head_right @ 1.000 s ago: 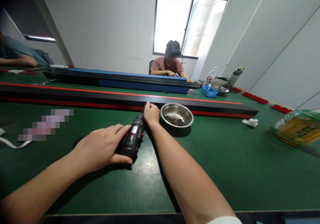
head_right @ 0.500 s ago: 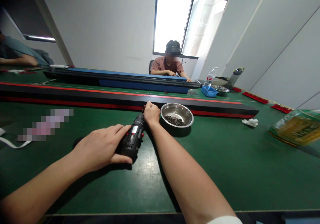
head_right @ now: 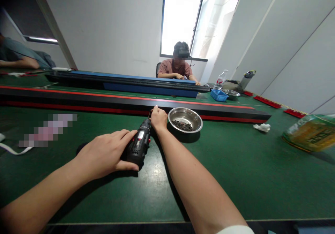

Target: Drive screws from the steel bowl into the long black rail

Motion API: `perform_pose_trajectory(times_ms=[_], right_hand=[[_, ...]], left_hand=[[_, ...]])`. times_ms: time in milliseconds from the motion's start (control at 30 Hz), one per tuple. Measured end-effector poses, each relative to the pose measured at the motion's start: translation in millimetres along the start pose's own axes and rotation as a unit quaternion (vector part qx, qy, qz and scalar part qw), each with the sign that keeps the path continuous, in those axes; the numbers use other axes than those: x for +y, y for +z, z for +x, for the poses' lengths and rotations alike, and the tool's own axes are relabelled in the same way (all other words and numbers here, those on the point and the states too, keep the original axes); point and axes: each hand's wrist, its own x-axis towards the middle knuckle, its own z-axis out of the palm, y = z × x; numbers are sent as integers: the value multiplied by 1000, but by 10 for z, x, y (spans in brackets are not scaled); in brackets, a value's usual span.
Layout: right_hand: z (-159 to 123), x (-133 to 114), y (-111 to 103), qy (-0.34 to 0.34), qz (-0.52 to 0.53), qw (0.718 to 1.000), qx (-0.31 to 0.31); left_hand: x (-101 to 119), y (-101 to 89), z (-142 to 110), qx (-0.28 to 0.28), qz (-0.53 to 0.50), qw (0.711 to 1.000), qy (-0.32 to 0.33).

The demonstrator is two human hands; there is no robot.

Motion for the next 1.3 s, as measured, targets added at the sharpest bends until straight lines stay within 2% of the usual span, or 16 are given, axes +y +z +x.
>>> perform_pose_trajectory(times_ms=[700, 1300], right_hand=[[-60, -30, -10, -35, -27, 999, 24], [-60, -30, -21, -25, -25, 999, 18]], left_hand=[[-1, -2, 9, -1, 8, 1000, 1], [-8, 30, 10, 4, 7, 1000, 3]])
